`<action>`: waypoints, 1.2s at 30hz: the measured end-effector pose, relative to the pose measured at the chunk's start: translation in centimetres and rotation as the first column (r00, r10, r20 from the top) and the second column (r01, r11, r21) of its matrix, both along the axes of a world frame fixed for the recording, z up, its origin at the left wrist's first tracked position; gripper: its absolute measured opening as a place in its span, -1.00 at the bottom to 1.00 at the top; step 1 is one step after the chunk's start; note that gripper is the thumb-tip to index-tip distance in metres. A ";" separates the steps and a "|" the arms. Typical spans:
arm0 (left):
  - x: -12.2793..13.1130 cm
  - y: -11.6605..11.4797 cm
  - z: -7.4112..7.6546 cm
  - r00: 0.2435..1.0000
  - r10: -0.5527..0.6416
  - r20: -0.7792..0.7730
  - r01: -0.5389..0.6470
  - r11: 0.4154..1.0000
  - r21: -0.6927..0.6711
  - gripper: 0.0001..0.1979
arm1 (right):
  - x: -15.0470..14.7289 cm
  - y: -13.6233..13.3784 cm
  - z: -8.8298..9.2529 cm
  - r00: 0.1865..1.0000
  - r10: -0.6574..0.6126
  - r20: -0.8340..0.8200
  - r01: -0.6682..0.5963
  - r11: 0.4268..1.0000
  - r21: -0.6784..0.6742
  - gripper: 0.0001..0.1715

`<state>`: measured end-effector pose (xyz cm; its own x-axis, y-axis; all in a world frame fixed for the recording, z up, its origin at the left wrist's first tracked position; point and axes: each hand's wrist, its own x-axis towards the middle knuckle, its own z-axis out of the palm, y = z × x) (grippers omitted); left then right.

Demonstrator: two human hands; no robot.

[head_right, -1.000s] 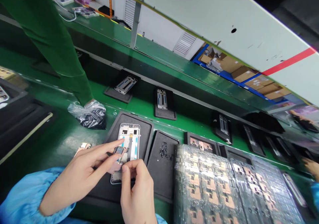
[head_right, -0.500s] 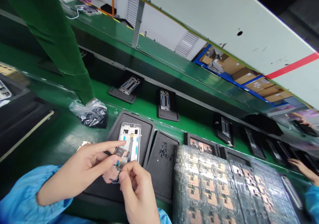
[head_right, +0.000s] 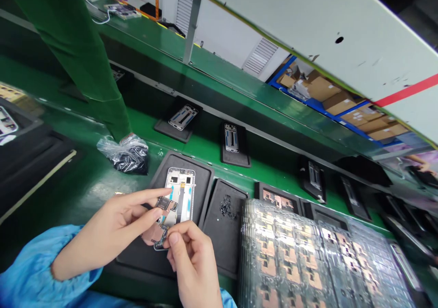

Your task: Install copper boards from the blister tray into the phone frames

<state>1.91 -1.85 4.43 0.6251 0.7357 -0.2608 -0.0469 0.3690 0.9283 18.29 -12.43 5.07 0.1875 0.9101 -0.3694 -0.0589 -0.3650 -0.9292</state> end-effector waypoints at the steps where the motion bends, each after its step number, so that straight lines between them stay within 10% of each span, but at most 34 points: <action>1: 0.0 0.0 -0.1 1.000 0.003 -0.018 -0.003 1.000 0.021 -0.53 | 0.1 0.0 -0.2 1.000 0.007 0.007 -0.007 1.000 0.002 -0.52; 10: -0.5 0.0 0.5 0.985 -0.012 -0.172 0.053 0.971 0.234 -0.66 | 0.4 -0.1 -1.0 0.993 -0.011 0.117 0.007 0.999 0.032 -0.52; 15: -1.0 -0.5 1.6 0.939 -0.037 -0.343 0.232 0.803 0.549 -0.67 | 0.5 -0.3 -0.6 0.977 -0.031 0.212 0.007 0.993 0.114 -0.59; 22: -0.8 -1.7 1.0 0.922 -0.019 -0.387 0.285 0.710 0.644 -0.71 | 0.3 -0.4 -0.6 0.931 -0.077 0.355 -0.002 0.976 0.217 -0.65; 36: 0.0 -2.3 0.2 0.967 0.018 -0.254 0.164 0.717 0.677 -0.78 | 0.2 -0.6 -0.1 0.925 -0.131 0.358 0.022 0.956 0.291 -0.73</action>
